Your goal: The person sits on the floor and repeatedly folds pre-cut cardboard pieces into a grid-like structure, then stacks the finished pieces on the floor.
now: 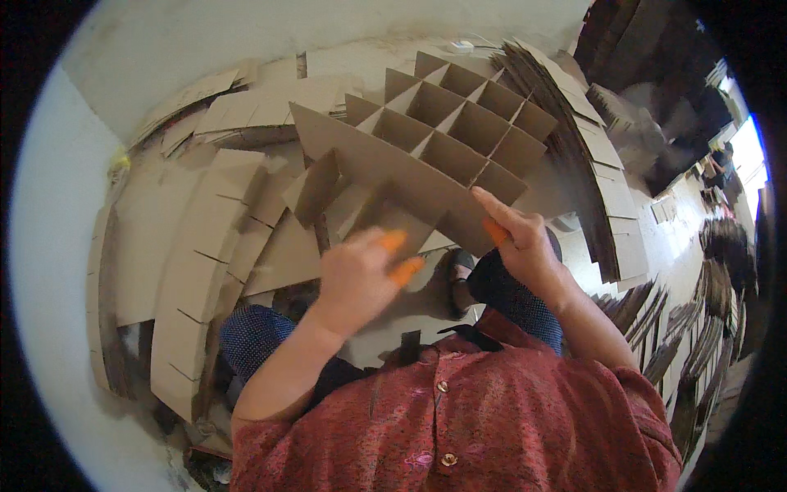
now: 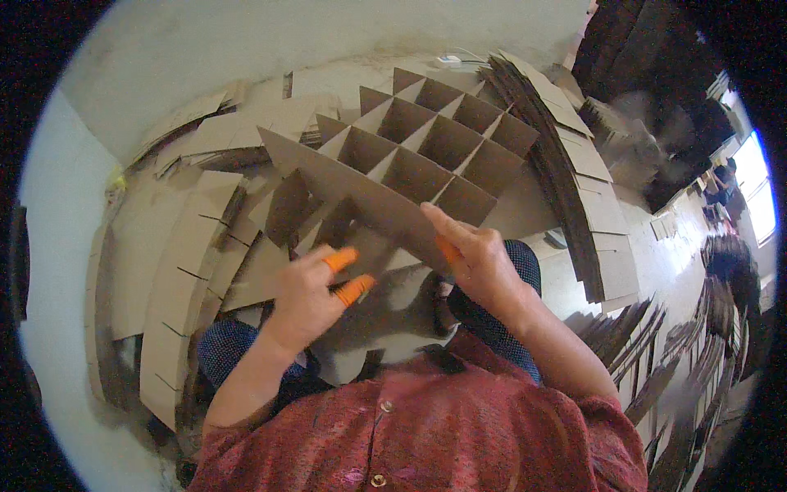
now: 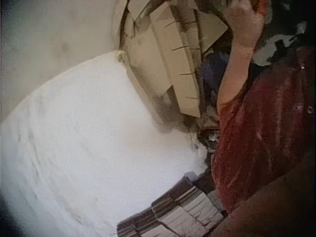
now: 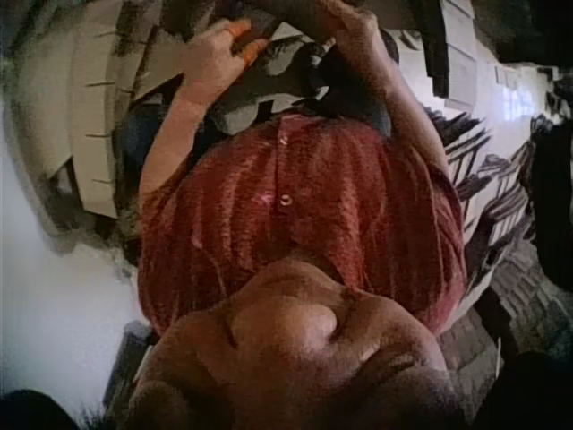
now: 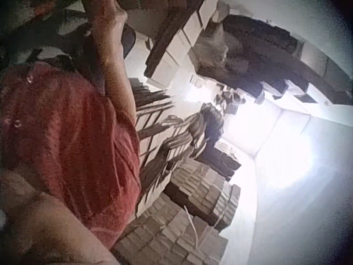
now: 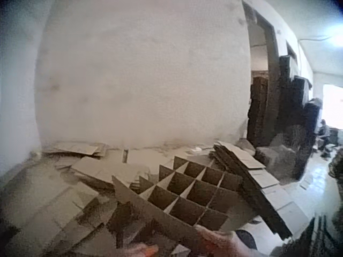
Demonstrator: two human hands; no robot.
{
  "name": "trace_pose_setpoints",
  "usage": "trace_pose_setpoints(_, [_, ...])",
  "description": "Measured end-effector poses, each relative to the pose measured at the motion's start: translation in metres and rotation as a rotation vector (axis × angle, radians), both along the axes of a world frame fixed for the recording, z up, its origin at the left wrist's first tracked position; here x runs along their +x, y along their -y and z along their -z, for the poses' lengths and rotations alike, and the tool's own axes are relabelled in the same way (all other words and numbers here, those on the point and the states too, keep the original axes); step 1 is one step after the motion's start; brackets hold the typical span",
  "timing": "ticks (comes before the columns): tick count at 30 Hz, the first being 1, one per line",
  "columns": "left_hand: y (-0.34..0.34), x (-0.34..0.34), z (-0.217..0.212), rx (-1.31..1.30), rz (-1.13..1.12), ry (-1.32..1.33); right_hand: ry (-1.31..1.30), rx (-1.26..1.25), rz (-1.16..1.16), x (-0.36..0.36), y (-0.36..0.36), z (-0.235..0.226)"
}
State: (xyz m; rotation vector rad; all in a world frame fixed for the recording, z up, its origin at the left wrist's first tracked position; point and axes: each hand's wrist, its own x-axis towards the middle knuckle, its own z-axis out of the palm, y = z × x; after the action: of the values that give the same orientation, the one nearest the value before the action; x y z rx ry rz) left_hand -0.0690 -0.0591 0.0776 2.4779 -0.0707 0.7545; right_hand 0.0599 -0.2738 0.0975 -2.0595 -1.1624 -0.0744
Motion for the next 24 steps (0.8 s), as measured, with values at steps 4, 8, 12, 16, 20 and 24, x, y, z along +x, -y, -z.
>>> trace_pose_setpoints(4, [0.0, 0.003, 0.025, -0.048, -0.018, -0.074, 0.077, 0.001, -0.05, -0.007, 0.001, 0.016])
trace_pose_setpoints(8, [-0.005, 0.007, 0.025, -0.07, 0.008, 0.011, 0.055, 0.004, -0.035, -0.001, 0.006, 0.034])
trace_pose_setpoints(12, [-0.007, 0.009, 0.02, -0.1, 0.029, 0.07, 0.077, 0.001, -0.039, 0.004, 0.014, 0.038])
trace_pose_setpoints(16, [-0.037, 0.01, 0.011, -0.104, -0.12, 0.341, 0.146, -0.152, 0.003, 0.004, 0.003, -0.004])
trace_pose_setpoints(20, [-0.061, 0.013, 0.006, -0.362, -0.294, 0.113, 0.413, 0.035, -0.064, 0.018, -0.046, -0.027])
trace_pose_setpoints(24, [-0.057, 0.016, 0.023, -0.263, -0.242, -0.108, 0.206, -0.259, -0.15, 0.033, -0.074, -0.014])
